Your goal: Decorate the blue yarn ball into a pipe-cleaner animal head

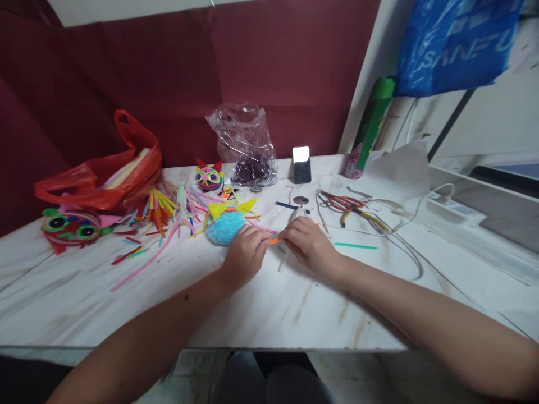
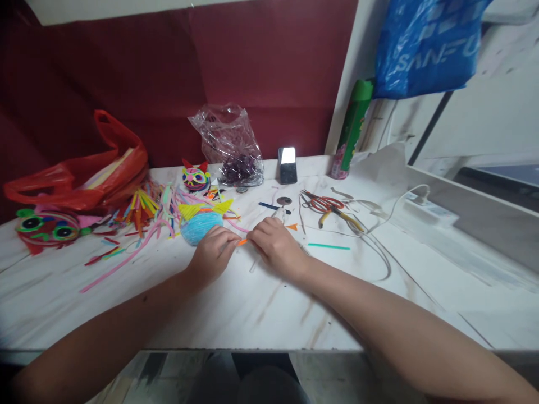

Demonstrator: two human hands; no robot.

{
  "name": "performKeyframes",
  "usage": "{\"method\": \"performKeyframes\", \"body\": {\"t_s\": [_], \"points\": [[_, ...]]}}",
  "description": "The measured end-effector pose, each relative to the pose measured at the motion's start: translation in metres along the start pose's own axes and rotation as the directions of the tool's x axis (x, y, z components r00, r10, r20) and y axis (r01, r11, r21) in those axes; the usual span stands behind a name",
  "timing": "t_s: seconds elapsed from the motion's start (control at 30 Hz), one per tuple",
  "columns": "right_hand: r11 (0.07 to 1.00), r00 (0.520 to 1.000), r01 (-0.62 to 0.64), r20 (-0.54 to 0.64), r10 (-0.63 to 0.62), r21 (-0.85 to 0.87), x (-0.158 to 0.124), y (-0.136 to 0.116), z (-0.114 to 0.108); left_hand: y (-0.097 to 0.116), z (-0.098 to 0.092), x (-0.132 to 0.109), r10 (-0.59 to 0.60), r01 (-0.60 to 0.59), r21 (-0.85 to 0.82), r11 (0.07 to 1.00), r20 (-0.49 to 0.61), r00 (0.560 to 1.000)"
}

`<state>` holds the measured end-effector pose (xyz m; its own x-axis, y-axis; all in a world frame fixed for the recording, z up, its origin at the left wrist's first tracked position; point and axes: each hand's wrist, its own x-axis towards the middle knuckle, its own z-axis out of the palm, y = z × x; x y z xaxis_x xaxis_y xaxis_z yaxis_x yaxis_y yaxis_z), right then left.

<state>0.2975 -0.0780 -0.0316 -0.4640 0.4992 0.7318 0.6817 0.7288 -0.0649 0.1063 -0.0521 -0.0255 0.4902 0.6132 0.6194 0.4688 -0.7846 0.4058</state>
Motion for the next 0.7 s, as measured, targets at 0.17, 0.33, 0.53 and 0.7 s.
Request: {"method": "performKeyframes", "body": {"t_s": [0.17,0.33,0.53,0.7], "points": [[0.999,0.999,0.014,0.034,-0.012,-0.039,-0.0005,-0.0020,-0.0001,-0.0014,0.0018,0.0004,0.110,-0.117,0.158,0.980,0.048,0.993],[0.999,0.999,-0.012,-0.038,0.010,-0.037,0.0024,-0.0033,-0.0023,0.0005,-0.0031,0.0033,-0.122,0.122,-0.006,0.992,-0.116,0.986],[0.872,0.901,-0.415,-0.019,0.434,0.260,0.0070,0.0000,-0.0043,0.0009,-0.0022,0.0048,-0.500,0.469,-0.367,0.803,0.012,0.866],[0.610,0.756,-0.633,0.208,0.621,0.477,0.0091,-0.0048,-0.0018,0.0067,0.0031,0.0064,-0.562,0.551,-0.632,0.545,0.212,0.799]]}}
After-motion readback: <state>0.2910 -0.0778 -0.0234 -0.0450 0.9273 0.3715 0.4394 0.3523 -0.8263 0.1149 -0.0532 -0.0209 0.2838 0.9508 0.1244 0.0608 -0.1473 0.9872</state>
